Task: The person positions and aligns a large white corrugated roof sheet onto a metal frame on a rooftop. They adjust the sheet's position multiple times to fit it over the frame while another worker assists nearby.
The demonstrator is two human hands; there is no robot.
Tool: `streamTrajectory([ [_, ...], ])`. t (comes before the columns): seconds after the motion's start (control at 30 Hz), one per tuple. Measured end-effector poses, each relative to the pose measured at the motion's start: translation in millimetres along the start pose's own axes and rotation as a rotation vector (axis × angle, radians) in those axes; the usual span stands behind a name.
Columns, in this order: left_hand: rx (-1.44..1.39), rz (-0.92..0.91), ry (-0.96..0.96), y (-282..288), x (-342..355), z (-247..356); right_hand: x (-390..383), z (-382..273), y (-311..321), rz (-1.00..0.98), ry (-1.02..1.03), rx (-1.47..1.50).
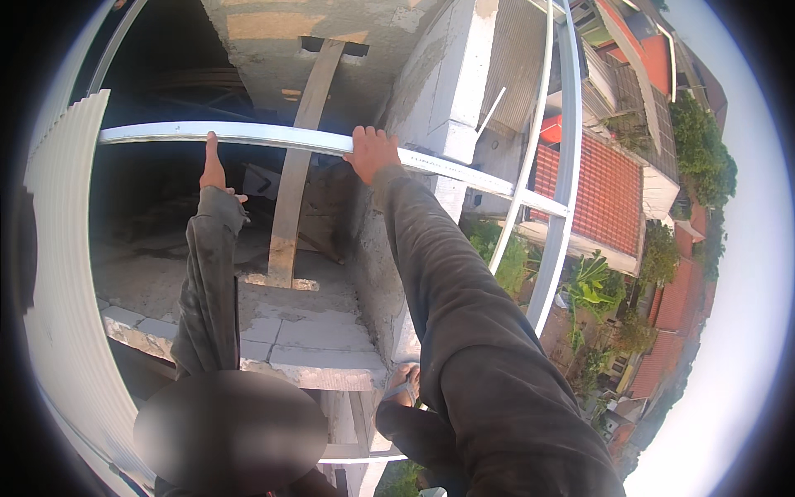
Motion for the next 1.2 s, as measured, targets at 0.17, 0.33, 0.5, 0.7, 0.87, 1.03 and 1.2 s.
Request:
streamTrajectory([
  [0.17,-0.094,0.63,0.002,-133.0,44.6,27.8,-4.2,-3.6,7.3,-0.055,-0.067,-0.011],
  [0.33,0.044,0.634,0.006,-151.6,35.6,37.8,18.4,39.2,37.7,-0.064,-0.008,0.145],
  [0.5,0.091,0.712,0.025,-151.7,33.3,43.1,103.8,237.3,136.4,0.057,-0.342,0.006],
  [0.7,0.064,0.737,0.005,-152.3,49.3,34.7,133.5,311.6,113.8,-0.17,-0.388,0.095],
  [0.87,0.11,0.826,-0.011,-141.6,64.8,23.6,136.6,308.0,132.8,-0.308,-0.368,0.104],
  [1.03,0.2,0.902,0.015,-144.1,67.5,28.3,145.1,304.5,144.8,-0.388,-0.379,0.077],
  [1.2,0.288,0.914,0.069,-139.9,61.1,30.6,152.0,291.7,156.0,-0.434,-0.408,0.07],
])
Point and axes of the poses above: each hand's wrist, its own x-axis towards the middle knuckle, its own y-axis out of the back of the hand, z = x × y, the point moved 3 cm from there along x, towards the middle knuckle, and after that the axes turned 2 degrees about -z, right-handed, at the moved point
